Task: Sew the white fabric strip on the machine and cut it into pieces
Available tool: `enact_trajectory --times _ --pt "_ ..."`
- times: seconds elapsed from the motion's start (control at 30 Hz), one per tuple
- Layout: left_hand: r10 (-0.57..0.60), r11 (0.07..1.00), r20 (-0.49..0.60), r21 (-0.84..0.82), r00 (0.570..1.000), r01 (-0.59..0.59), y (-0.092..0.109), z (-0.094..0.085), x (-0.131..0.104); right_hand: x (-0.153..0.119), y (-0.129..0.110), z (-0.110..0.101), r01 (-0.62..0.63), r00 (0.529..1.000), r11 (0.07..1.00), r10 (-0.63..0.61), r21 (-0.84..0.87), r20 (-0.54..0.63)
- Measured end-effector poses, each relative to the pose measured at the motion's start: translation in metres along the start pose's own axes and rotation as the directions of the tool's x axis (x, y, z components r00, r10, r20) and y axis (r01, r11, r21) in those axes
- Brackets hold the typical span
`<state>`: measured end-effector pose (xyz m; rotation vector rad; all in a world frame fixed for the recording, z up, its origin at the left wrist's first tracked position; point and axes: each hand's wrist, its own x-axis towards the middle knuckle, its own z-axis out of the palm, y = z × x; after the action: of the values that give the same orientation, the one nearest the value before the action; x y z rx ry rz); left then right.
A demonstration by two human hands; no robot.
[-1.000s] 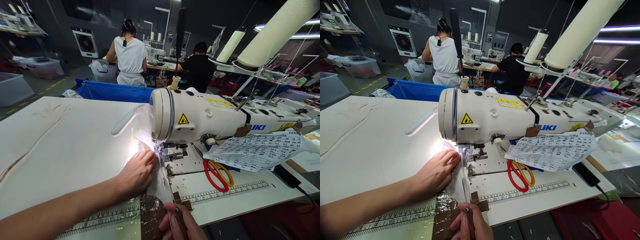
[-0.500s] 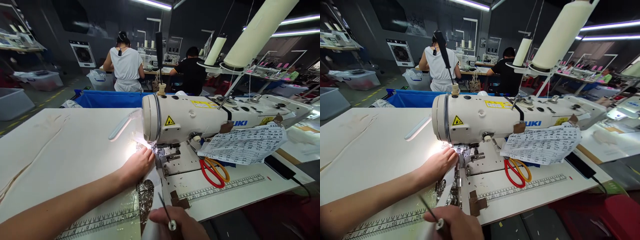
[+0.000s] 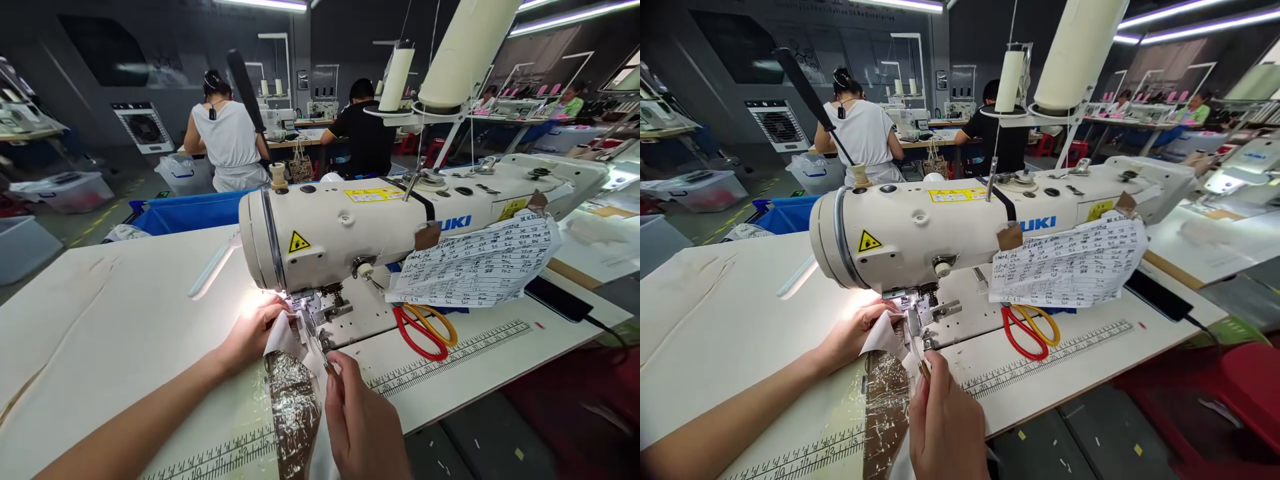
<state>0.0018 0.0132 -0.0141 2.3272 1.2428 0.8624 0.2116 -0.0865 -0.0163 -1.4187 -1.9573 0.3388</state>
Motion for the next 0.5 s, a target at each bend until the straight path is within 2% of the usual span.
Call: enact_trajectory --times 0.13,0.27,0.5 --pt "-0.037 0.999 0.011 0.005 0.999 0.037 0.002 -0.001 0.001 0.015 0.001 0.012 0.092 0.99 0.991 -0.101 -0.093 -0.095" --pt "-0.066 0.997 0.022 -0.024 0.998 0.067 0.004 -0.002 0.001 0.024 0.0 0.018 0.136 0.986 0.981 -0.147 -0.136 -0.075" --pt "-0.067 0.997 0.012 -0.024 0.998 0.067 0.005 -0.002 0.004 0.028 -0.003 0.019 0.131 0.984 0.976 -0.15 -0.175 -0.097"
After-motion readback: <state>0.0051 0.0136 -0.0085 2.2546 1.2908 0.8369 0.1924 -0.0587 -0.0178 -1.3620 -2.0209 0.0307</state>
